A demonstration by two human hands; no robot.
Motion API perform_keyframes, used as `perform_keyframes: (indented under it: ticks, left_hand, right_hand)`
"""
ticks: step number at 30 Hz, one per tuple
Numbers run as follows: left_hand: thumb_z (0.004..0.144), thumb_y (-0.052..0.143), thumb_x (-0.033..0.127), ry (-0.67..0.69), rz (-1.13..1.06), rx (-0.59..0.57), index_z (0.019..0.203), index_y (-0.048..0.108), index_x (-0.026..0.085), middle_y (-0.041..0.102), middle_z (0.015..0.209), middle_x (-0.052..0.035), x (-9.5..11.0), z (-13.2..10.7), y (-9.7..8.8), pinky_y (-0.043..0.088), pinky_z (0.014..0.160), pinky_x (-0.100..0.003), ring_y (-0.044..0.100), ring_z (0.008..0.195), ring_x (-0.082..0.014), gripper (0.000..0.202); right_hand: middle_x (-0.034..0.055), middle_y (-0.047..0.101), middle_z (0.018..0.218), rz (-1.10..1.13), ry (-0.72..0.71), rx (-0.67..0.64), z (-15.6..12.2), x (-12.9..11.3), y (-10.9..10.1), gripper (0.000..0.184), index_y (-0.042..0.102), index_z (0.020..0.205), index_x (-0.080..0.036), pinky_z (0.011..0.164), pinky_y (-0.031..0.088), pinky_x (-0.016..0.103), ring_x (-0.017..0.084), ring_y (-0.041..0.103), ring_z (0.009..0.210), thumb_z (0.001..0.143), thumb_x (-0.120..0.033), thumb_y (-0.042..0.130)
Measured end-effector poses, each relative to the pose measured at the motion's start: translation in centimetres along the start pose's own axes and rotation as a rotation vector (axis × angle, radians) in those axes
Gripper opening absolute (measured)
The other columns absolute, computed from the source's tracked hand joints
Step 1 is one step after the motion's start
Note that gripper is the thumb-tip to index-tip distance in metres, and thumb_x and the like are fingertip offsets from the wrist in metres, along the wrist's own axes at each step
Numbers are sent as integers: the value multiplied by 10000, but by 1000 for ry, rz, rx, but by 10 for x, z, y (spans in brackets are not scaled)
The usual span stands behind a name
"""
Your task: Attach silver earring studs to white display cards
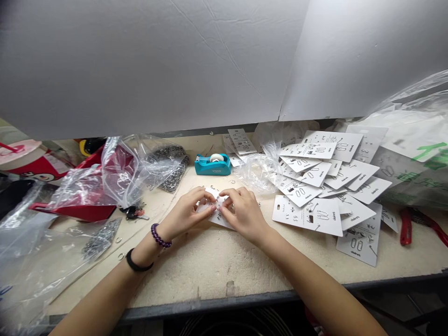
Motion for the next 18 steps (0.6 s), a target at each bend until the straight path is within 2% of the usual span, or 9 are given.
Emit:
perform_keyframes:
  ticks: [10, 18]
  left_hand:
    - [802, 507, 250, -13, 7, -49, 769, 560, 157, 467, 783, -17, -2, 0, -1, 374, 675, -242, 463, 729, -128, 112]
    - [727, 535, 182, -89, -8, 26, 663, 521, 150, 488, 743, -15, -1, -1, 4, 373, 649, -242, 468, 694, -125, 73]
  right_hand:
    - [-20, 648, 779, -6, 8, -15, -1, 0, 3, 233, 513, 986, -206, 790, 344, 337, 195, 484, 877, 771, -170, 596]
    - [-25, 656, 764, -11, 30, -57, 1, -2, 5, 200, 519, 950, -205, 785, 331, 330, 191, 489, 868, 766, -188, 594]
Point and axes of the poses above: each hand's wrist, its own z-axis towards the middle knuckle, its own y-axis out of the palm, x = y × z, the point moved 2 cm from there along z, towards the middle knuckle
